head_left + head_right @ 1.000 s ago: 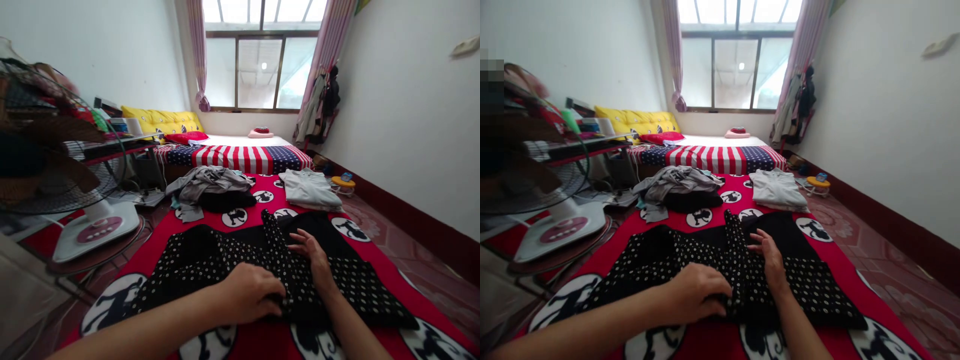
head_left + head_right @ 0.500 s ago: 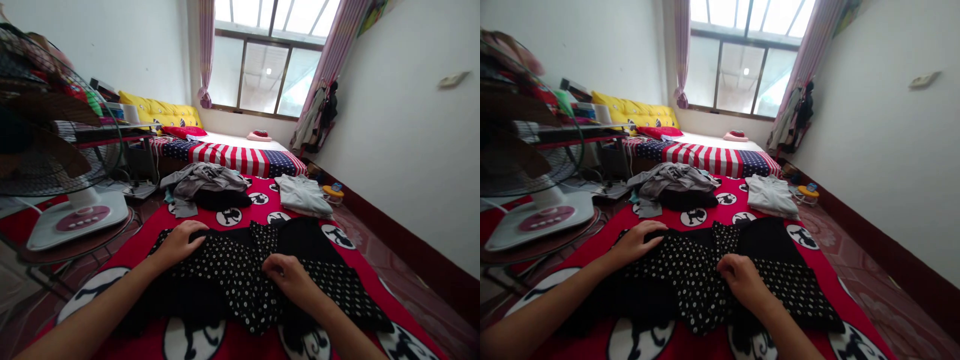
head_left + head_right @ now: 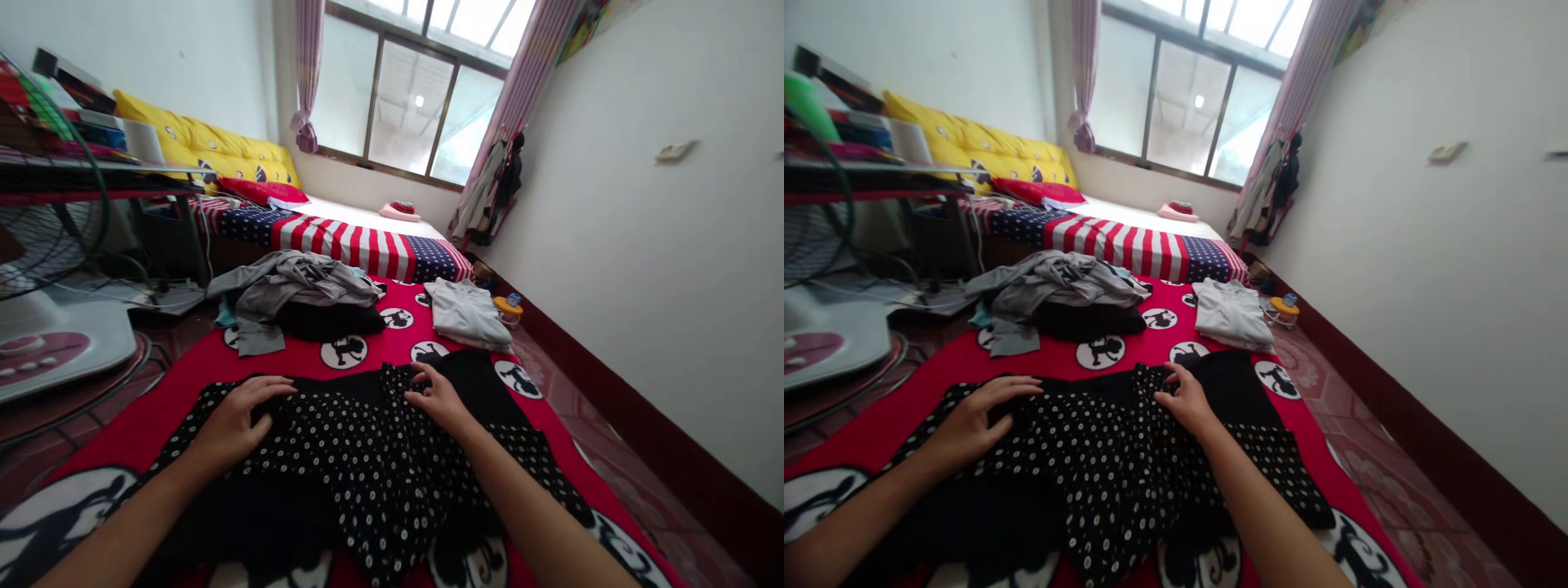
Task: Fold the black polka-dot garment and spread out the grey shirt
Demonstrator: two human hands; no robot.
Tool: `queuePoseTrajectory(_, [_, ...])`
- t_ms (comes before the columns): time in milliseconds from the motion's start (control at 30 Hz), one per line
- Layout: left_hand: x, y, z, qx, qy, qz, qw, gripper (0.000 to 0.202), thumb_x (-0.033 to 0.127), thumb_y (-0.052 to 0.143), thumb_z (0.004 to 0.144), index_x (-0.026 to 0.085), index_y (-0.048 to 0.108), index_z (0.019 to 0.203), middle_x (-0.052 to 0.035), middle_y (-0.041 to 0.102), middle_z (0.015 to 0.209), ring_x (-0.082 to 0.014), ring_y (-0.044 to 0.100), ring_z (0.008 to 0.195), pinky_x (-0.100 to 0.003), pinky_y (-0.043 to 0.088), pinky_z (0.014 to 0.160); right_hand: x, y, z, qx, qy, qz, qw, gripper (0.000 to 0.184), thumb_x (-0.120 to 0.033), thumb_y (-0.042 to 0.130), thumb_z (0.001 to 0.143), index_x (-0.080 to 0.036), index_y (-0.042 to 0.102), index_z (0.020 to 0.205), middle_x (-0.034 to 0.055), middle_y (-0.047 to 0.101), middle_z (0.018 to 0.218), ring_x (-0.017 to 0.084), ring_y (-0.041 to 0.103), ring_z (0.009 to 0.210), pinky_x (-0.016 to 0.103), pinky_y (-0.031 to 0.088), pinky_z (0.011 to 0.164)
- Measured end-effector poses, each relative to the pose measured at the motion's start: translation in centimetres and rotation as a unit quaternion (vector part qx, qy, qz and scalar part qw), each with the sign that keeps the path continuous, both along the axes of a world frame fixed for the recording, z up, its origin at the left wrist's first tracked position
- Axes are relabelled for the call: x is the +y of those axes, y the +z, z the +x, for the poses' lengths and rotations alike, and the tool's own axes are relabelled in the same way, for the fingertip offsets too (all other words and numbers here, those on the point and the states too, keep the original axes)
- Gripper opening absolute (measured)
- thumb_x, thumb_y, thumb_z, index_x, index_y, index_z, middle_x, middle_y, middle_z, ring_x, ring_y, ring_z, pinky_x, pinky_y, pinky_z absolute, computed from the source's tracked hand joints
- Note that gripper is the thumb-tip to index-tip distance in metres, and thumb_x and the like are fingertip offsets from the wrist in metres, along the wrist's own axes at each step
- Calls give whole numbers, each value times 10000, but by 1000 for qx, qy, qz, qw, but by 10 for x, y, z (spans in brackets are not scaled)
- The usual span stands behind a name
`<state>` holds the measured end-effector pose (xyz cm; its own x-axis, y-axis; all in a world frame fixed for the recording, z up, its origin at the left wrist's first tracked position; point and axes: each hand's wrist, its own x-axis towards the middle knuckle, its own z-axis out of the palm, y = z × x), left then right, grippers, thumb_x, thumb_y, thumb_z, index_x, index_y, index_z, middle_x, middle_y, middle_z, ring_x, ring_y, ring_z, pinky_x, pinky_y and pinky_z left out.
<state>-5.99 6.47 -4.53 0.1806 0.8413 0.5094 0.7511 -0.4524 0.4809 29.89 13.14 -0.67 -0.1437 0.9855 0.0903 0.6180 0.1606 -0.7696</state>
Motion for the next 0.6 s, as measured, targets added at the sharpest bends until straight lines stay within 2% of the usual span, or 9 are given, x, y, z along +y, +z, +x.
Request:
queuePoseTrajectory(67, [1,1,-1,-6,6,-12,1000,382,171,501,712,272,704,1019,-19,695,1146,-234,619,1103,-380,464,1024,-4,5,-5,32,7,-16,999,413,-255,681,679,-151,687,1078,61,697,976,111,560,648,277,500,681])
queuePoseTrajectory(167, [2,5,0,-31,13,-18,999,289,227,506,773,270,711,972,-24,716,1077,-229,642,1047,-365,483,990,-21,31,1,81,53,-89,991,263,-261,660,709,-162,730,942,36,724,855,130,607,690,259,498,698])
queuePoseTrajectory(200, [1,6,0,-37,16,-15,999,277,241,503,788,270,707,974,-25,716,1067,-227,644,1040,-360,485,984,-27,41,7,79,98,-137,983,259,-274,662,718,-169,736,943,29,727,832,126,612,680,244,495,676])
queuePoseTrajectory(267, [-1,8,2,-40,29,-2,999,268,257,500,800,274,691,987,-28,699,1092,-229,630,1059,-358,473,990,-37,58,21,44,209,-249,945,304,-335,672,738,-183,736,994,31,735,854,118,615,629,222,487,593])
queuePoseTrajectory(333, [-5,10,4,-29,56,19,998,264,267,498,799,271,660,1007,-38,668,1129,-240,604,1092,-369,452,1005,-38,66,36,9,257,-306,917,381,-410,676,748,-184,721,1052,45,737,911,108,606,558,212,468,508])
queuePoseTrajectory(400, [-12,11,6,-5,105,32,994,259,284,492,800,253,613,1027,-57,646,1105,-258,601,1064,-392,461,972,-29,62,53,-11,198,-266,943,394,-430,668,752,-167,712,1043,49,734,894,95,584,500,204,445,458])
queuePoseTrajectory(467, [-19,12,6,33,164,19,986,233,310,484,805,244,571,1011,-59,641,1021,-268,622,950,-398,500,858,-12,50,72,-40,92,-167,981,324,-388,648,759,-151,711,971,41,722,809,101,584,497,205,436,449])
queuePoseTrajectory(500, [-22,13,4,54,188,8,981,213,323,478,810,244,558,991,-55,637,982,-267,625,892,-393,509,799,-3,43,82,-66,44,-119,990,281,-357,632,763,-149,709,935,40,715,779,115,595,514,214,444,459])
queuePoseTrajectory(600, [-25,14,-3,104,208,3,973,231,353,448,832,246,548,1011,-61,623,988,-278,607,914,-399,504,801,24,23,111,-174,-57,19,983,208,-257,601,753,-158,710,901,60,712,840,155,638,624,275,506,583])
